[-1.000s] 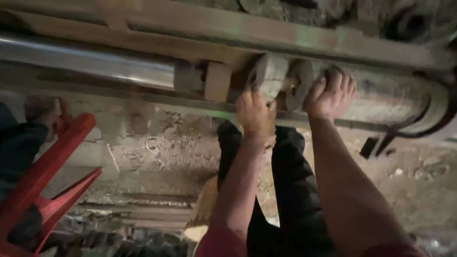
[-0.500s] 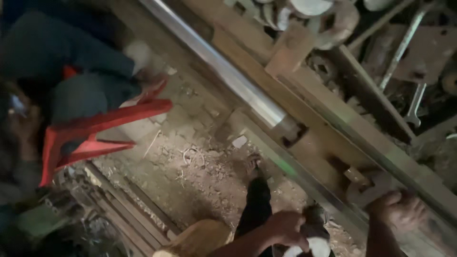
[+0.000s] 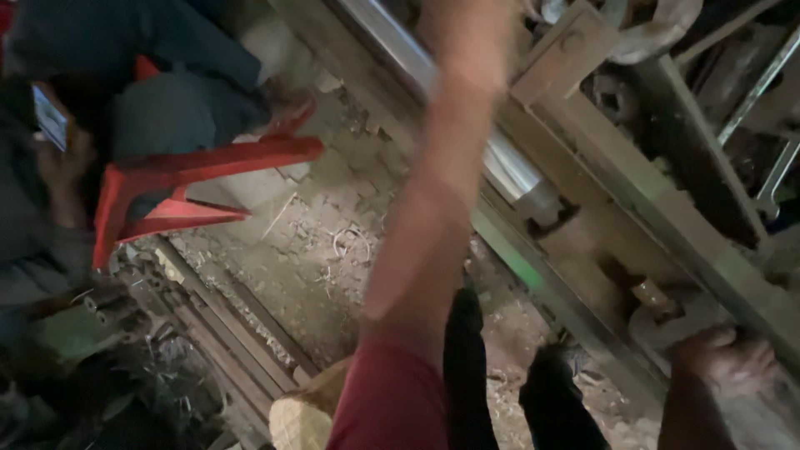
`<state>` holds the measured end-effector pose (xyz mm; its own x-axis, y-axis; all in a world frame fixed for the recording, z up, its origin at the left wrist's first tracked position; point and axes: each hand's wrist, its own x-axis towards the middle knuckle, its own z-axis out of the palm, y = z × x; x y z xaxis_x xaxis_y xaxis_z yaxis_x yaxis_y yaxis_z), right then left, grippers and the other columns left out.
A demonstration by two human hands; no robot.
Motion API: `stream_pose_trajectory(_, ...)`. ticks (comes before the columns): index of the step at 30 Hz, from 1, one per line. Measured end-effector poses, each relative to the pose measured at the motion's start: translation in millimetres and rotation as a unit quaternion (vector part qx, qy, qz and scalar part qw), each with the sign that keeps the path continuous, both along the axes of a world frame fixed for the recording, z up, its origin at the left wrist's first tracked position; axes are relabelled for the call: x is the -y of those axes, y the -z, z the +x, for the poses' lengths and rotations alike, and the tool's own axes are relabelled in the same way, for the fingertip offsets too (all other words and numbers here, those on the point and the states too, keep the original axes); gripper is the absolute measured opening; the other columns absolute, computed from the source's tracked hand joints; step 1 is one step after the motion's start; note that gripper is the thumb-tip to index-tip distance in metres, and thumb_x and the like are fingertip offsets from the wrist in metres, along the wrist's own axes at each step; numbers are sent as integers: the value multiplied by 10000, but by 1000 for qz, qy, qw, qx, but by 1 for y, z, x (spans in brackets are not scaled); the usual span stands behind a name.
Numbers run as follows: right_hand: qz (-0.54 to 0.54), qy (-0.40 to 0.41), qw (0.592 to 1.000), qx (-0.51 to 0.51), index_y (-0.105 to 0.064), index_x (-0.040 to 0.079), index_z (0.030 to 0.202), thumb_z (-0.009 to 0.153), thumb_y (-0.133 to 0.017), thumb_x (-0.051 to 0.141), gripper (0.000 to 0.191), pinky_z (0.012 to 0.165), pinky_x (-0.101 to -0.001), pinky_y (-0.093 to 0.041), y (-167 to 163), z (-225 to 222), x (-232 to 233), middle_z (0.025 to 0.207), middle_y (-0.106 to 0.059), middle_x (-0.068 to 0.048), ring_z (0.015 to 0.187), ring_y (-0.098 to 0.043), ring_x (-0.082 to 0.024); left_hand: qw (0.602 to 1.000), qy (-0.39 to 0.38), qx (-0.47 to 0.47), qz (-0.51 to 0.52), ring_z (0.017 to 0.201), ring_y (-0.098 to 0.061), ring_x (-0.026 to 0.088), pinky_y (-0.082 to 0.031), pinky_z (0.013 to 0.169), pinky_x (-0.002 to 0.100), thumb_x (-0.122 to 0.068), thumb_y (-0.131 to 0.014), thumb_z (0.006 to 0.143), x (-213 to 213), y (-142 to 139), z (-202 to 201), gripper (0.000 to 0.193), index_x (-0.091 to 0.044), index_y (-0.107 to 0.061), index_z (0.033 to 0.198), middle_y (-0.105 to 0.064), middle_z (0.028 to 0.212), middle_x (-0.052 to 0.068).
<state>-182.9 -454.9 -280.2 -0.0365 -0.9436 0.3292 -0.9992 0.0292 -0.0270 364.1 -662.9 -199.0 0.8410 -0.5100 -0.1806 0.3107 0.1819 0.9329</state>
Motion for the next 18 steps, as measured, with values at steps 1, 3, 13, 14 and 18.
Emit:
stream_pose_trajectory(1, 3, -3, 1000, 12, -644, 14, 1055, 1114, -379, 350, 432, 1001, -513, -419, 1, -1, 0, 1082, -634, -170, 1065, -571, -360, 996, 84, -14, -40, 1211, -594, 193, -526, 1013, 371, -453, -755, 890, -6, 10, -47, 735, -82, -461, 1453, -555, 1359, 30)
stream_pose_trajectory(3, 10, -7, 1000, 16, -648, -20, 1107, 1109, -399, 301, 406, 1040, -521, -418, 3, -3, 0, 1129, -640, -185, 1092, -569, -366, 973, 223, -45, -43, 1226, -586, 156, -525, 1021, 354, -438, -741, 917, -40, 21, -147, 727, -105, -435, 1486, -541, 1379, -11)
stream_pose_trajectory(13, 80, 66, 989, 109, -706, 53, 1028, 1116, -420, 386, 448, 910, -554, -465, 12, -18, -9, 1044, -670, -167, 974, -604, -391, 721, 524, 388, 234, 1092, -686, 325, -542, 954, 469, -305, -677, 963, -226, 33, -383, 421, -56, -651, 1302, -723, 1180, 153)
stream_pose_trajectory(14, 76, 62, 990, 101, -705, 56, 1044, 1107, -435, 373, 421, 928, -552, -458, 11, -20, -10, 1064, -670, -167, 998, -601, -392, 716, 516, 414, 224, 1104, -681, 339, -539, 947, 483, -293, -695, 937, -229, 41, -389, 403, -57, -659, 1262, -720, 1196, 164)
stream_pose_trajectory(18, 99, 61, 989, 90, -701, 67, 1107, 1070, -495, 321, 330, 997, -543, -431, 7, -32, -12, 1145, -671, -166, 1092, -588, -397, 760, 553, 246, 238, 975, -710, 294, -592, 833, 413, -213, -591, 997, -225, 72, -393, 261, -102, -658, 1223, -732, 1131, 113)
